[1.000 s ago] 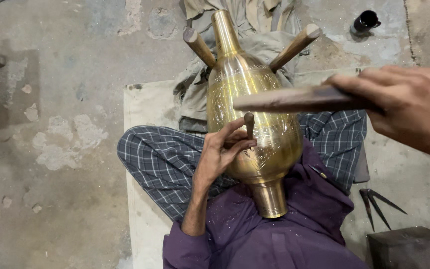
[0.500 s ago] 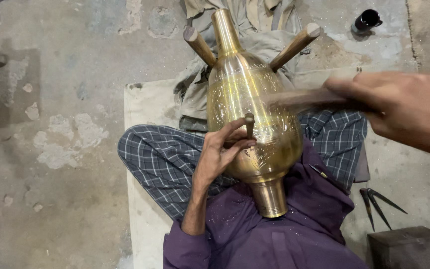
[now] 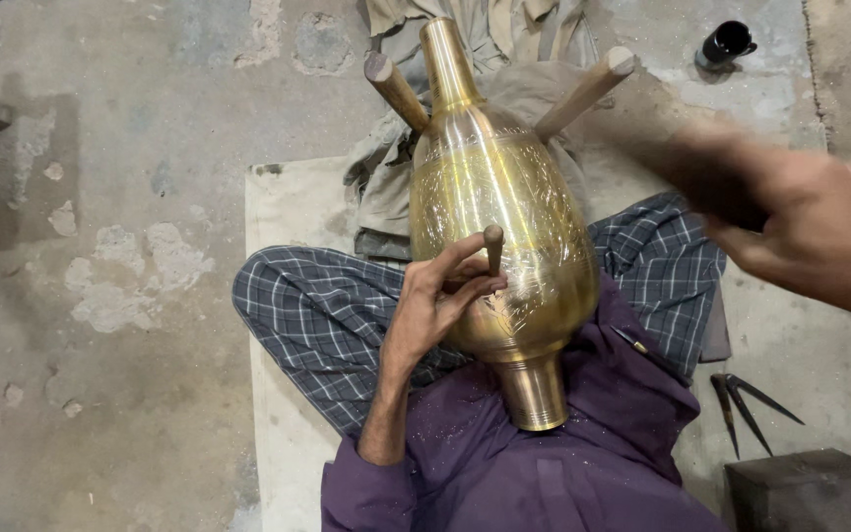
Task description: The person sits cross-legged on the floor with a brass vessel on their lap and engraves a decorative pattern into its surface, holding a small chisel against the metal and striking it with a wooden mallet. They also rub a flat abrasive block over the engraved area and reposition the vessel between passes.
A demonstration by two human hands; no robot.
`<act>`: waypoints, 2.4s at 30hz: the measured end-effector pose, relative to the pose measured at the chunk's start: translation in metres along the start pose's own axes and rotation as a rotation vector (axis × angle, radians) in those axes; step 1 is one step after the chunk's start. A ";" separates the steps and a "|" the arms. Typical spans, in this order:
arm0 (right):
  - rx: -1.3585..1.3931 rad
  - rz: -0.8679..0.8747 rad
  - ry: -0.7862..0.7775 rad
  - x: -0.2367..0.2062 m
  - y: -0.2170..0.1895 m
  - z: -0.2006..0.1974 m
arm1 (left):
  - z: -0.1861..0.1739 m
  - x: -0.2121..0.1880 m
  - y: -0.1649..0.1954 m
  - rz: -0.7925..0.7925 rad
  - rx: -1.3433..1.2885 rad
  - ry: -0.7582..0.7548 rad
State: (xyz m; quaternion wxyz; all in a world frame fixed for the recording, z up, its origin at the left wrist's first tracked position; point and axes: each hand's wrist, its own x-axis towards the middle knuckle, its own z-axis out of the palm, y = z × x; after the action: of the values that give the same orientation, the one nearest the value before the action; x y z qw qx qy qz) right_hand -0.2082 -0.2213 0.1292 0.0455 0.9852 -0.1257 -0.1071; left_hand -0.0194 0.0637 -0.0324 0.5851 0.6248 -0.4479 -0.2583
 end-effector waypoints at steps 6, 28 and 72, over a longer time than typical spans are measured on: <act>0.256 0.127 0.043 -0.002 0.003 0.007 | -0.001 0.001 0.000 -0.001 -0.048 -0.006; 0.302 -0.026 0.317 -0.016 -0.011 0.003 | -0.008 -0.002 -0.007 -0.043 -0.042 -0.046; 1.559 0.075 0.000 -0.062 -0.097 0.119 | 0.014 -0.040 0.049 -0.082 0.183 0.028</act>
State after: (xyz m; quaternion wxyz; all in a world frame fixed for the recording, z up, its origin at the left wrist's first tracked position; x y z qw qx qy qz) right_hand -0.2705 -0.1193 0.0149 -0.6563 0.7279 -0.1979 0.0140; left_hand -0.0627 0.0957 0.0039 0.5207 0.6969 -0.4355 -0.2311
